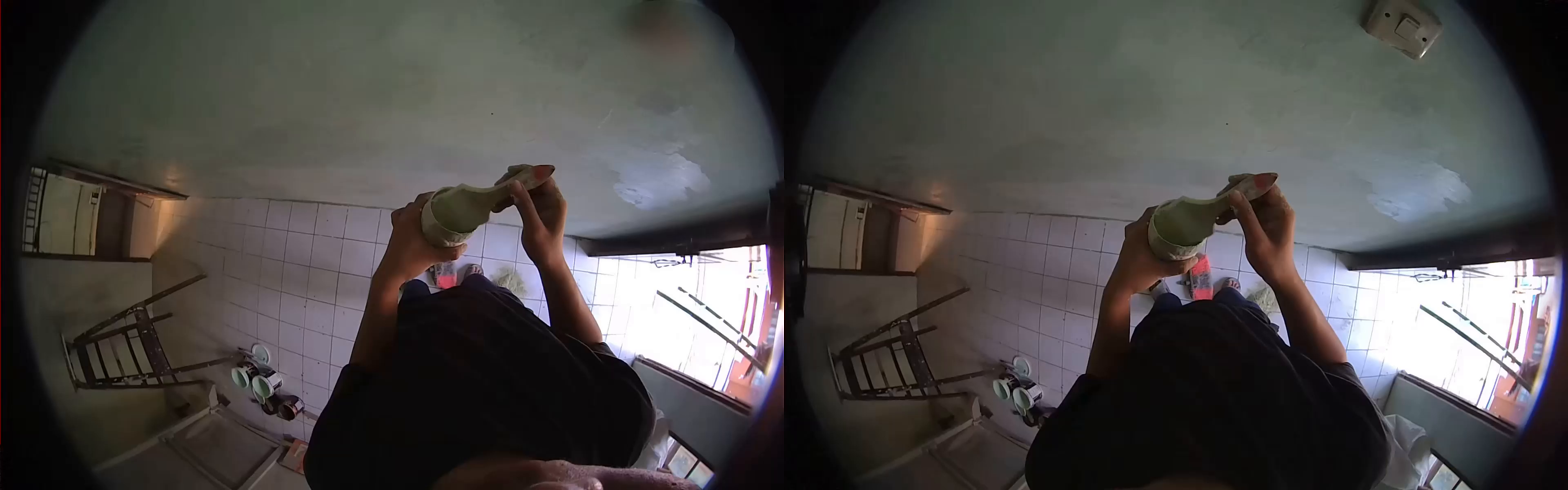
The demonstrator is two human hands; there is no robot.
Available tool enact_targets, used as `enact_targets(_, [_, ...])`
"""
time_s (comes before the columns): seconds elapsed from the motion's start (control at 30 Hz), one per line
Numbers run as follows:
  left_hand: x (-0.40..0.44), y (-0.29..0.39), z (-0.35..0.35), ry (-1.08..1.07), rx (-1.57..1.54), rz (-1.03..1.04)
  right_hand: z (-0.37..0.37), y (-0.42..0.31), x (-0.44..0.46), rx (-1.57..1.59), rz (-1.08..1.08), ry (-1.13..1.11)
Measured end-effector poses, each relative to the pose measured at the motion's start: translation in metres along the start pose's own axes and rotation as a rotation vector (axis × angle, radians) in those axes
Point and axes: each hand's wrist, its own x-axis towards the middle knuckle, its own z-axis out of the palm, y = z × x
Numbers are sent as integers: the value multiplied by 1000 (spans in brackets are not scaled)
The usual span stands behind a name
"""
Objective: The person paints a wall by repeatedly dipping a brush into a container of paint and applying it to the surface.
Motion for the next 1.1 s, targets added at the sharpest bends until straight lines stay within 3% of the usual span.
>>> enact_targets(0.2, [-4,7,20,162,-110,139,-7,3,14,9,-39,14])
enact_targets(0.37, [-3,12,30,255,-50,272,-22,19,21,264,274,135])
enact_targets(0.57, [-4,17,31,285,-29,230,-30,31,19,314,412,6])
enact_targets(0.8, [1,4,18,216,56,360,-29,32,6,386,452,18])
enact_targets(0.87, [0,8,5,138,-191,226,-21,41,-2,555,418,59])
enact_targets(0.97, [10,-5,-11,109,-44,299,-4,44,-3,678,438,93])
enact_targets(1.1, [10,-8,-26,43,-87,349,19,54,-11,846,455,161])
